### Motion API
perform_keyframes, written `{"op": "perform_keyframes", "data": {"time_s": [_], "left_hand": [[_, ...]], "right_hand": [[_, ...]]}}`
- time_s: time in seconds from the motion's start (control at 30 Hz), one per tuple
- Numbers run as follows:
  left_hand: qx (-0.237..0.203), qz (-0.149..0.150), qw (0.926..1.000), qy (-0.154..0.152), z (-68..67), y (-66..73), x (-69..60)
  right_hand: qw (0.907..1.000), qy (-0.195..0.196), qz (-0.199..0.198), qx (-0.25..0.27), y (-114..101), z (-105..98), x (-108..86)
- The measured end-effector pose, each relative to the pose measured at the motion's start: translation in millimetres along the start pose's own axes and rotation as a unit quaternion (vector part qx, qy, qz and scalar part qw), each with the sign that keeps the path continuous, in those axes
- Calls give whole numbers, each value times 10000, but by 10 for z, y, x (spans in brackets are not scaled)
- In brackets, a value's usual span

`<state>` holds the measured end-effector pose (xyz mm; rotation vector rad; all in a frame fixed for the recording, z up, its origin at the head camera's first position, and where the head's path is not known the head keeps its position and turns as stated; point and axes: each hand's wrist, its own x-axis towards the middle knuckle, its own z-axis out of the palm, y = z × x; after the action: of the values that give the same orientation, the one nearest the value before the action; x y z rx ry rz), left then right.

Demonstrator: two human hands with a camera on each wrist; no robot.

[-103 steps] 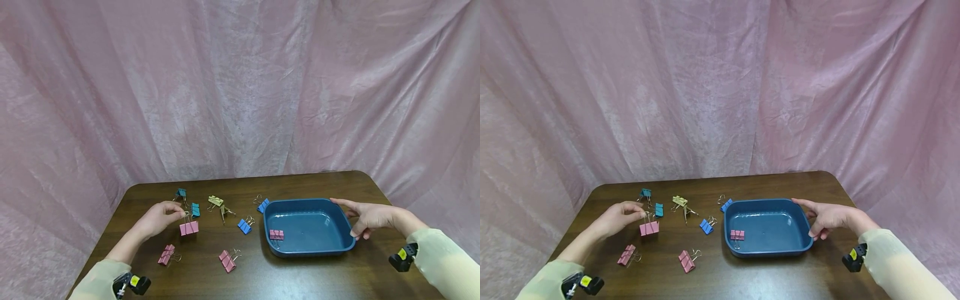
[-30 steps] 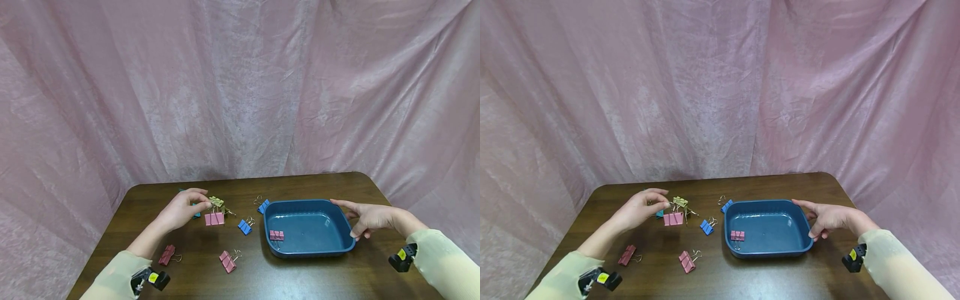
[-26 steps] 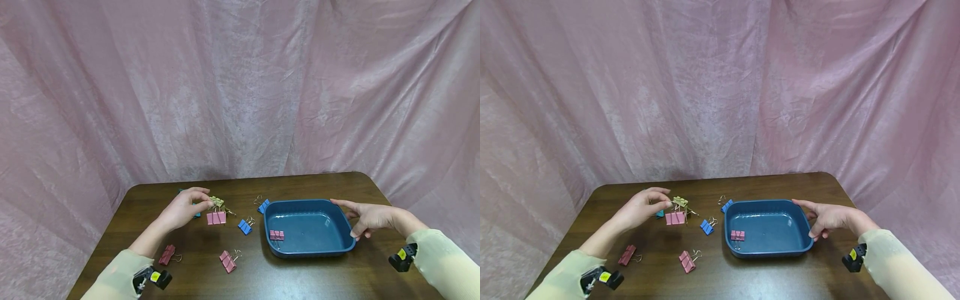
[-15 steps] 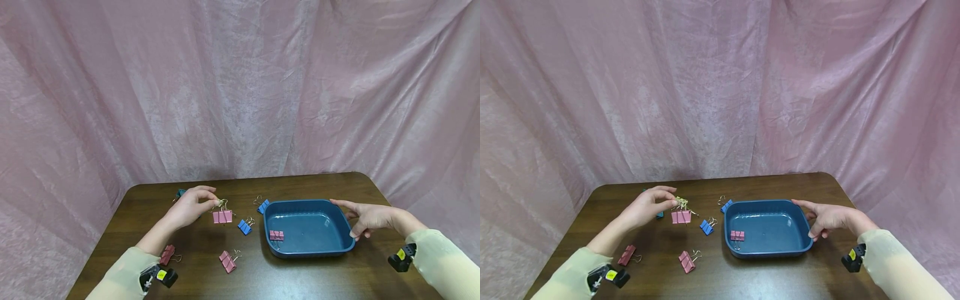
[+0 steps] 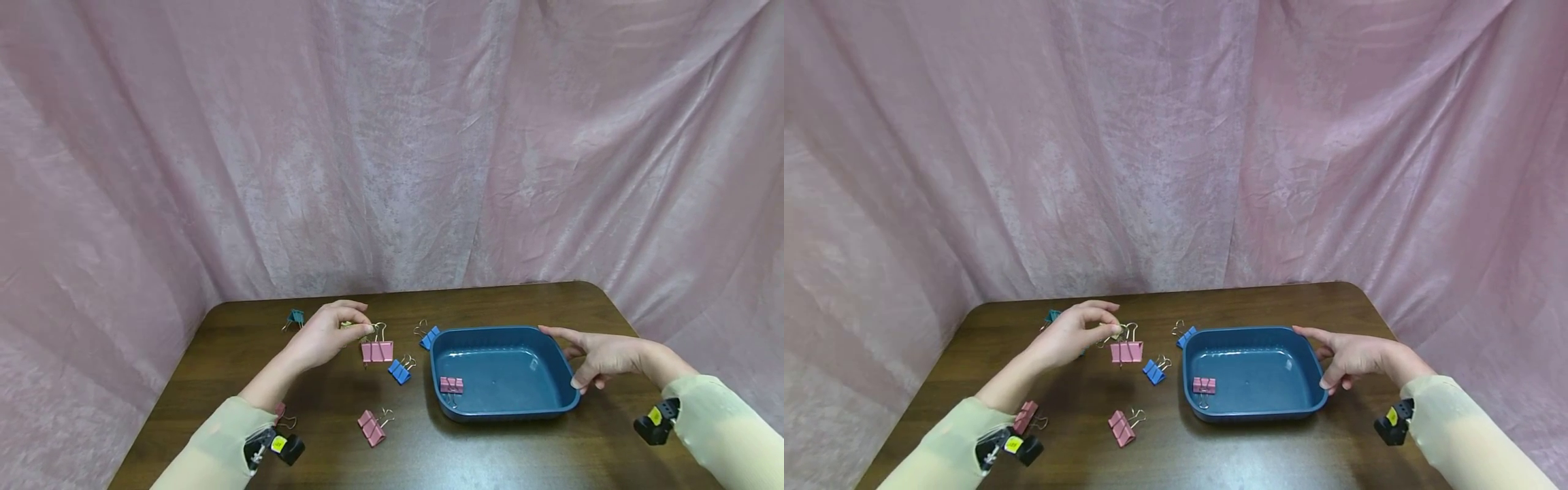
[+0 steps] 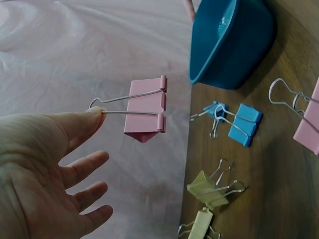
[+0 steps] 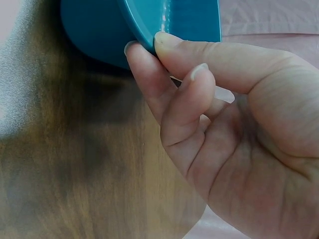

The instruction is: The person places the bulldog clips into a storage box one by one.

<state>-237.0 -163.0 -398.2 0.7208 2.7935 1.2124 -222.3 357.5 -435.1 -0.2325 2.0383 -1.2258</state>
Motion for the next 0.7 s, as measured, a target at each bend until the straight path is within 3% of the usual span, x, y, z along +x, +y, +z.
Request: {"op": "perform_keyframes", "data": {"time_s": [0.7], "left_hand": [[-129,129,9996,-203,222,261,200]], "right_hand": [[10000,-31,11,9,-22,8,-9]]}}
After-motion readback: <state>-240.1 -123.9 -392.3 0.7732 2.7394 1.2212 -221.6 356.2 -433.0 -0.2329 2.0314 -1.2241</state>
